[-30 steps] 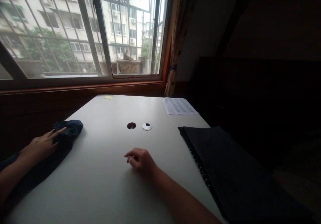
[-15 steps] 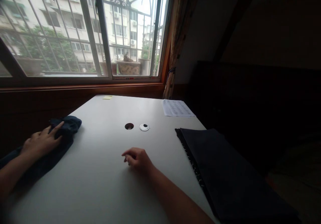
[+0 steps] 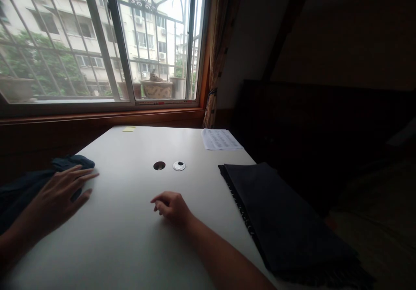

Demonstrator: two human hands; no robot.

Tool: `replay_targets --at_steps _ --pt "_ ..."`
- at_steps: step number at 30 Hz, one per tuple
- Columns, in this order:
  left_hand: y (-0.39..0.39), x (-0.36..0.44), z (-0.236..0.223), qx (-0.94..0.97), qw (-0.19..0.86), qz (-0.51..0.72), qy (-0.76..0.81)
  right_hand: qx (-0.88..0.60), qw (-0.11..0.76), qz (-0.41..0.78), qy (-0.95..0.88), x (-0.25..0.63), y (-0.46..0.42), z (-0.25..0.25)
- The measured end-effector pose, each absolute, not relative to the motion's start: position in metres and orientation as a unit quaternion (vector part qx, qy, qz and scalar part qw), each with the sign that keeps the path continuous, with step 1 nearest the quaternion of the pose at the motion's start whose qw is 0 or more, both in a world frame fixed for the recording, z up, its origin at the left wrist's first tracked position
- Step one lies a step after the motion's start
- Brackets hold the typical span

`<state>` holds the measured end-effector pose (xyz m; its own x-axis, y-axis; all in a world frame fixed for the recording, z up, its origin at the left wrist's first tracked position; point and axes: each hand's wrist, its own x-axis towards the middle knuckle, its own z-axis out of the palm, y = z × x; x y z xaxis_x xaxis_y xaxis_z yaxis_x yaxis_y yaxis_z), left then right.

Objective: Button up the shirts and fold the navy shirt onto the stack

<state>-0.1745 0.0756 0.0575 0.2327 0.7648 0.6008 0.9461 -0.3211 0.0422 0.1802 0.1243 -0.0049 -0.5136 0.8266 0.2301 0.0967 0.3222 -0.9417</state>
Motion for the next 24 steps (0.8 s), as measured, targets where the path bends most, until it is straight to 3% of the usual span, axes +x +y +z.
replay_targets --at_steps 10,16,24 --pt "0.084 -0.087 -0.010 -0.800 0.000 -0.338 -0.496 -0.349 0.461 0.419 -0.700 0.180 0.124 -0.001" --pt "0.082 -0.104 -0.009 -0.815 -0.064 -0.343 -0.462 -0.375 0.467 0.316 -0.735 0.177 0.121 0.002" --pt "0.075 -0.109 -0.011 -0.806 -0.095 -0.357 -0.462 -0.387 0.469 0.276 -0.744 0.174 0.118 0.000"
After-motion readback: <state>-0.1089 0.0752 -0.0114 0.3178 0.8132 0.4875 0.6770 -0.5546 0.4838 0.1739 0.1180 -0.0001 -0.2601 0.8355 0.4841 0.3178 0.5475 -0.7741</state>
